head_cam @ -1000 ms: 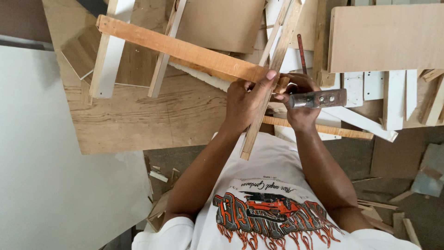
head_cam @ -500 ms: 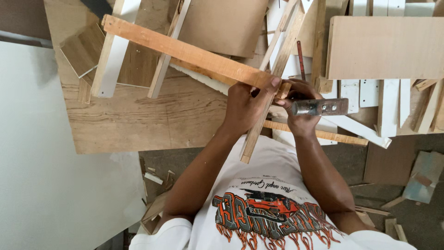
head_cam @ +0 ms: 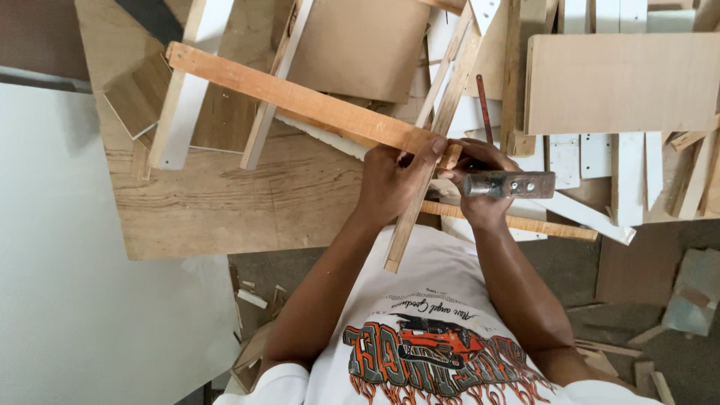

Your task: The person assembles a wooden structure by nailing wooden slats to a frame using a hammer. They position the slats by hand and drive nails into them to secure the pieces together.

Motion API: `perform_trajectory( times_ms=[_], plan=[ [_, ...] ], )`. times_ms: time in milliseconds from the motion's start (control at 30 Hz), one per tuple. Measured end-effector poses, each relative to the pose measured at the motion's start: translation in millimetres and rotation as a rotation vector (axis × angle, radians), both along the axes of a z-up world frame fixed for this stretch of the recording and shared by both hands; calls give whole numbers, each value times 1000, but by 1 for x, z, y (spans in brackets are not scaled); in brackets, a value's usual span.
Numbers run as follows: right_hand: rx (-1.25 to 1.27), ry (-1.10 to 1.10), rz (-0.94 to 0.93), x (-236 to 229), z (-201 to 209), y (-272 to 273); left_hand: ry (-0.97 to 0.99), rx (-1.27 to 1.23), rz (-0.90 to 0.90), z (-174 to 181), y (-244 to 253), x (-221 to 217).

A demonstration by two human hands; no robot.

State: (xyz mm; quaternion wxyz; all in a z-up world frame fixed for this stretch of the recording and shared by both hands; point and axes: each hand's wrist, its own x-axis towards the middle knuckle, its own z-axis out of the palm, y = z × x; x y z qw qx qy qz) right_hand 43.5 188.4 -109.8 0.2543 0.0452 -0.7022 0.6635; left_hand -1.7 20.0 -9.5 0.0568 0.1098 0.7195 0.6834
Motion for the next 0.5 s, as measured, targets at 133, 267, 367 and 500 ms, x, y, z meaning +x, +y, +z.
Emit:
perform_trajectory(
  times_ms=[133, 267, 367, 500],
  plan=[
    [32, -9, -14, 0, -9, 0, -14, -137, -3, 3, 0, 1],
    [161, 40, -39, -5, -17, 7, -15, -104, 3, 9, 2, -2],
    [240, -28, -92, -2, -24, 7, 10, -93, 3, 10, 4, -2],
    [278, 105, -55, -16, -19, 6, -102, -146, -4, 7, 5, -7]
  ],
)
